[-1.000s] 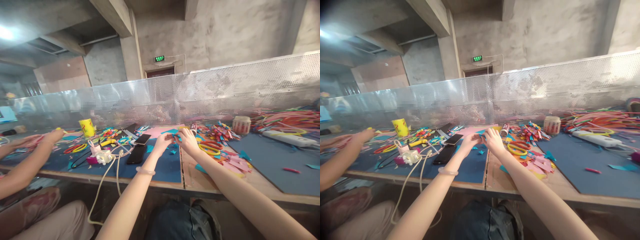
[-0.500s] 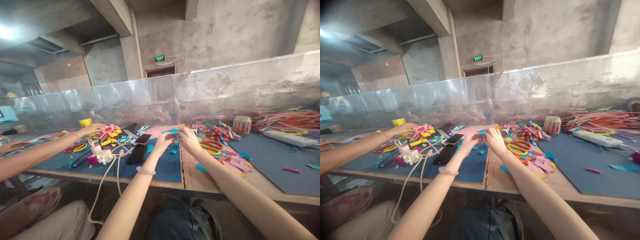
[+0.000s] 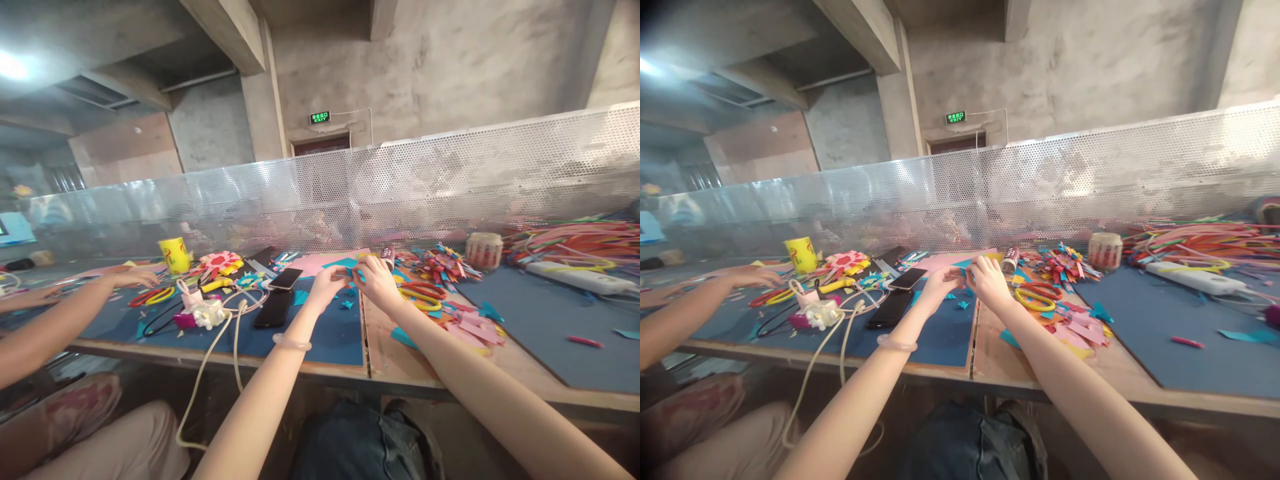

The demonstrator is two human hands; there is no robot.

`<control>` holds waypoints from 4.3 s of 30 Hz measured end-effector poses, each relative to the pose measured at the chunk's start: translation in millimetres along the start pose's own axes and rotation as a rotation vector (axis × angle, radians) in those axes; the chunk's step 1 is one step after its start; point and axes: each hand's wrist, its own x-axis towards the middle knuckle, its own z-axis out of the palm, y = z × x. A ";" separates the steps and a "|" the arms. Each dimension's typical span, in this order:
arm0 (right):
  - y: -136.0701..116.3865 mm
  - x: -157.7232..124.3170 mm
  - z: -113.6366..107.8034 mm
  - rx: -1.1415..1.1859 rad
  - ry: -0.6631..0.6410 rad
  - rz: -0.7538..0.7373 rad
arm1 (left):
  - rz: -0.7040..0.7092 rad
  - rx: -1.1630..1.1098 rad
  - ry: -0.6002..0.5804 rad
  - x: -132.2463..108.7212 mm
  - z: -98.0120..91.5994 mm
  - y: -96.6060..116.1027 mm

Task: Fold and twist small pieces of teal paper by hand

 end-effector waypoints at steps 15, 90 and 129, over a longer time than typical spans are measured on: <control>-0.6 1.4 -0.1 0.113 -0.006 0.108 | 0.041 0.114 0.018 2.2 -3.9 -2.2; 10.4 -6.5 1.8 1.650 -0.830 1.075 | -0.055 -0.012 0.007 8.2 -13.1 -16.5; -2.7 -4.6 3.2 1.642 -0.574 1.026 | -0.039 -0.034 -0.007 7.7 -10.2 -15.8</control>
